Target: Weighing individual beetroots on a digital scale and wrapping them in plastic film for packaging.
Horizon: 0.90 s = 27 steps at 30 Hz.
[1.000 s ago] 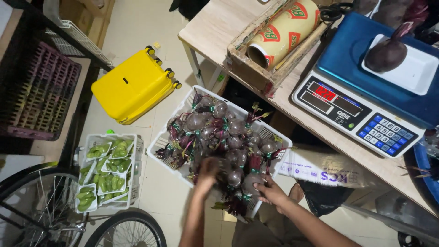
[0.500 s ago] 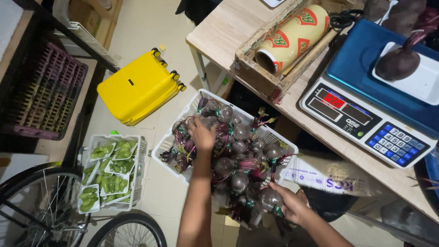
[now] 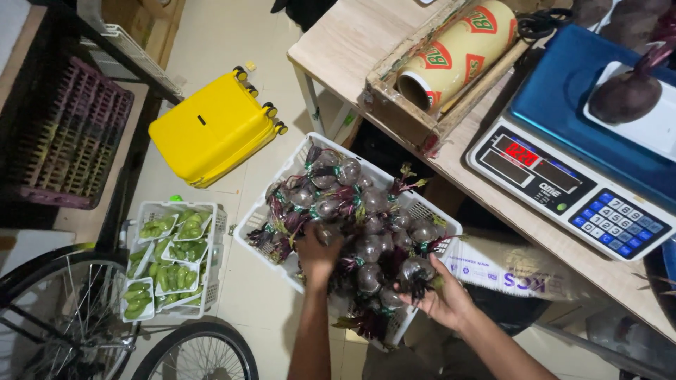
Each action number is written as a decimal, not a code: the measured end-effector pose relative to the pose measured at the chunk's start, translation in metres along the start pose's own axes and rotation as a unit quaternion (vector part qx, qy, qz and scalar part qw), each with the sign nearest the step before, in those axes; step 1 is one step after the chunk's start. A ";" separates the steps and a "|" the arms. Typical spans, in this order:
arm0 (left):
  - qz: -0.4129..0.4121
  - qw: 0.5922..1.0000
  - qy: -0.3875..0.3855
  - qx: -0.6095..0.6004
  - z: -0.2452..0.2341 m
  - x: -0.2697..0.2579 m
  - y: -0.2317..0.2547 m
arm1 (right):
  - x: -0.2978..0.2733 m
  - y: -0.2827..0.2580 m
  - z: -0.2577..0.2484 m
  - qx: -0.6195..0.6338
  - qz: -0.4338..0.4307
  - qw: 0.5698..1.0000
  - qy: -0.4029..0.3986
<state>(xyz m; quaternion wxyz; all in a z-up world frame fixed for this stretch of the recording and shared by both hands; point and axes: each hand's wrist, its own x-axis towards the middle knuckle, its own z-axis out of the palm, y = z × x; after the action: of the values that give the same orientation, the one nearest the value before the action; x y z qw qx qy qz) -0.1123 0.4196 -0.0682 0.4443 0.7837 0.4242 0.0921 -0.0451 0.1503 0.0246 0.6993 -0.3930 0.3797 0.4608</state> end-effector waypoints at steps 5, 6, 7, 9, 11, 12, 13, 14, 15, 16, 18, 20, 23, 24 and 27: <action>-0.077 0.982 -0.104 0.138 0.059 -0.003 -0.101 | 0.038 0.012 -0.013 0.009 0.018 0.998 -0.066; -0.119 0.963 -0.171 0.169 0.055 -0.002 -0.094 | 0.040 0.014 -0.014 -0.023 0.013 0.994 -0.105; -0.121 0.964 -0.170 0.167 0.037 0.009 -0.070 | 0.043 0.015 -0.015 -0.026 0.014 0.994 -0.104; 0.068 0.984 0.015 0.163 0.000 0.029 -0.022 | 0.047 0.018 -0.020 0.004 0.031 0.994 -0.107; 0.124 0.967 0.149 0.166 -0.018 0.057 -0.001 | 0.041 0.019 -0.018 0.010 0.028 0.995 -0.095; 0.179 0.928 0.279 0.168 -0.026 0.071 0.011 | 0.038 0.018 -0.017 0.018 0.024 0.996 -0.085; 0.178 0.929 0.279 0.166 -0.030 0.093 0.008 | 0.037 0.017 -0.019 0.017 0.023 0.996 -0.084; 0.086 0.947 0.189 0.245 -0.034 0.115 0.006 | 0.035 0.015 -0.021 0.007 0.023 0.995 -0.094; -0.007 0.943 0.095 0.318 -0.037 0.137 0.003 | 0.033 0.014 -0.023 -0.003 0.023 0.994 -0.103; -0.006 0.944 0.093 0.317 -0.034 0.145 -0.007 | 0.031 0.011 -0.026 -0.002 0.022 0.995 -0.101; 0.005 0.921 0.044 0.386 -0.026 0.159 -0.031 | 0.025 0.009 -0.035 0.002 -0.018 0.993 -0.114; 0.027 0.929 0.056 0.364 -0.022 0.166 -0.040 | 0.030 0.004 -0.041 -0.013 -0.021 0.992 -0.123; 0.022 0.951 0.020 0.307 -0.029 0.165 -0.037 | 0.024 0.005 -0.041 -0.038 -0.015 0.994 -0.104; 0.001 0.963 -0.021 0.269 -0.036 0.167 -0.031 | 0.022 0.003 -0.036 -0.049 -0.013 0.995 -0.083; -0.029 0.978 -0.074 0.194 -0.062 0.191 -0.023 | 0.019 0.010 -0.030 -0.048 -0.007 0.994 -0.103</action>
<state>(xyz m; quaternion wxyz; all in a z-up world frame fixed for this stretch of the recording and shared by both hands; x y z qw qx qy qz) -0.0391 0.6066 -0.0937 0.3165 0.8467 0.4230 -0.0630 -0.0540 0.1322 -0.0066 0.7178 -0.3797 0.2806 0.5117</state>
